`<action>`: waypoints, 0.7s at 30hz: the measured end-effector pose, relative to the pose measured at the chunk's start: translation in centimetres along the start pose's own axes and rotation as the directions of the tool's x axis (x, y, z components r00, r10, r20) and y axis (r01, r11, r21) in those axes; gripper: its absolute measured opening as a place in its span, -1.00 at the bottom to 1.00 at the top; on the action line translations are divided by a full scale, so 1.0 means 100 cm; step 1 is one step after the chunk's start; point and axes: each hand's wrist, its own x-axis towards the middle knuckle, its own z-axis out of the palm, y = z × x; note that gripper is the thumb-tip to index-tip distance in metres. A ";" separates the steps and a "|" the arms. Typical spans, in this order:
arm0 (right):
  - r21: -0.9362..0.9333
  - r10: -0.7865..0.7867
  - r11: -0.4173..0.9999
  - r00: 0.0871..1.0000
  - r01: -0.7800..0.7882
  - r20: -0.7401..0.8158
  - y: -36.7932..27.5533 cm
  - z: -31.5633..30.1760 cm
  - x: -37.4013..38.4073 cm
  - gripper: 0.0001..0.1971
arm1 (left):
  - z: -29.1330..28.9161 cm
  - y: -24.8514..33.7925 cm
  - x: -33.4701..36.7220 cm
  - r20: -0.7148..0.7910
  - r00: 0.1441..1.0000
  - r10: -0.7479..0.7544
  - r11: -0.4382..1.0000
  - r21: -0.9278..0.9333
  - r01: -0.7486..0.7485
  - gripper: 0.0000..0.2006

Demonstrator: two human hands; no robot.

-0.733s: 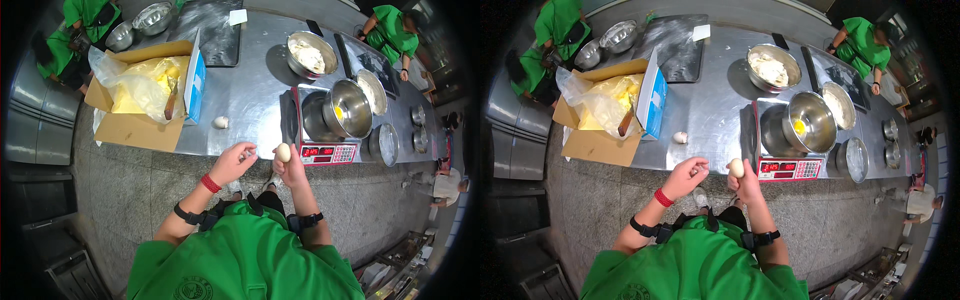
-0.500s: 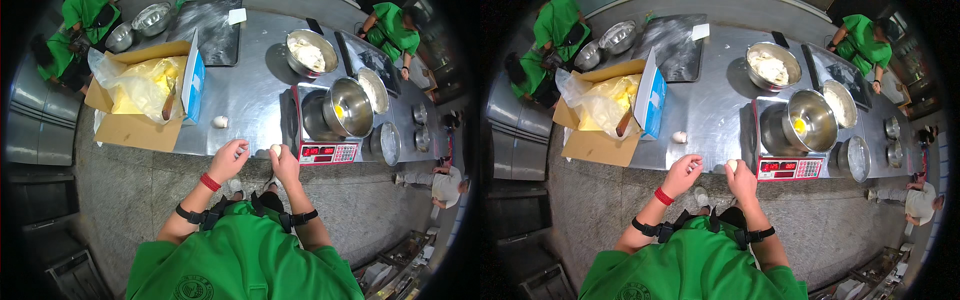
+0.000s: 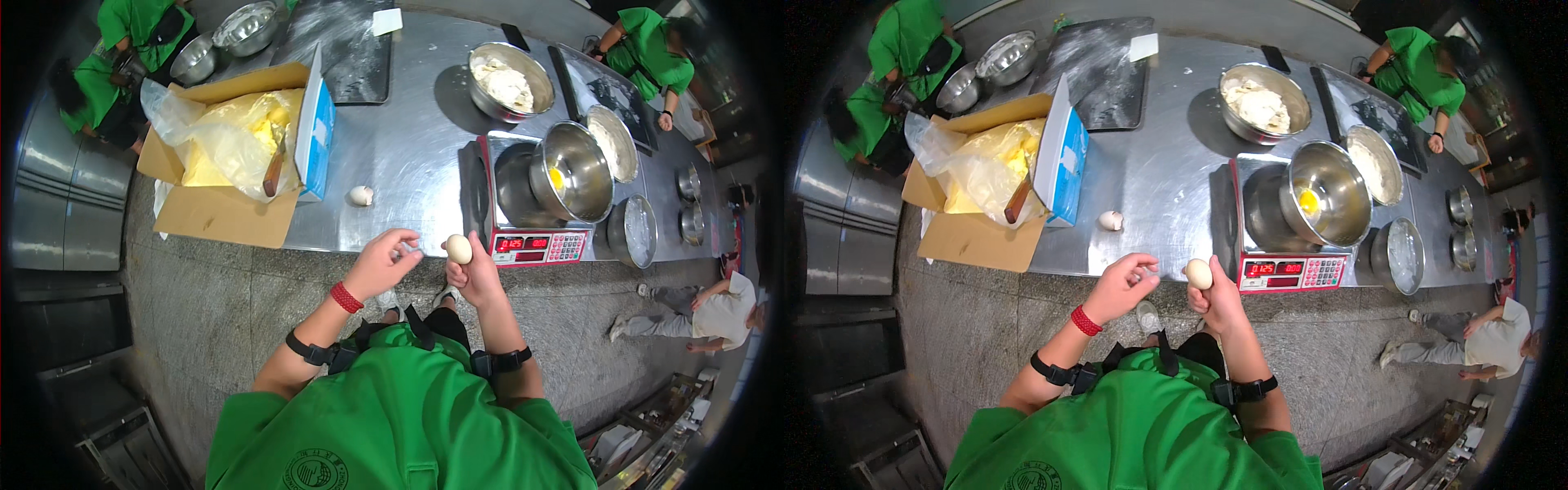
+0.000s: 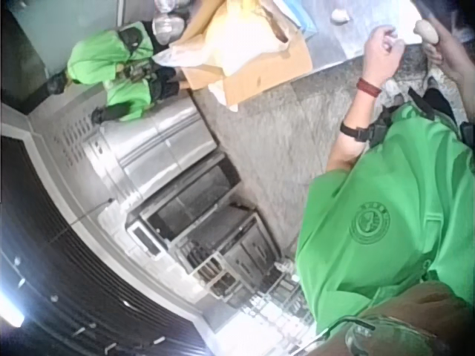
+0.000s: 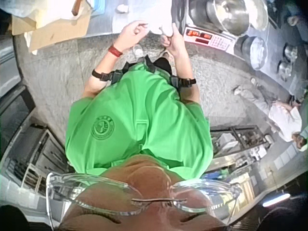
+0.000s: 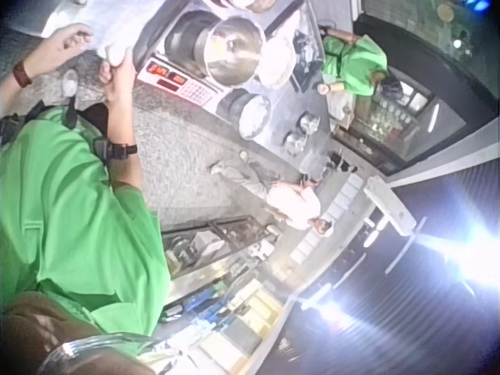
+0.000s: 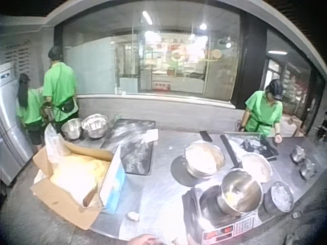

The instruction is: The person cracks eggs into a metal bowl placed on a digital scale. They walk through a commercial kitchen, pick up another metal bowl, and return to their station to scoop butter from a large cardboard box using a wooden spoon, placing the butter into the bowl containing the eggs.

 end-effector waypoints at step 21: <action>-0.528 -0.550 0.667 0.825 0.526 0.128 -0.215 -0.029 -0.119 -0.60 | 0.146 0.180 0.167 0.255 0.883 0.395 0.919 -0.105 -0.381 -0.59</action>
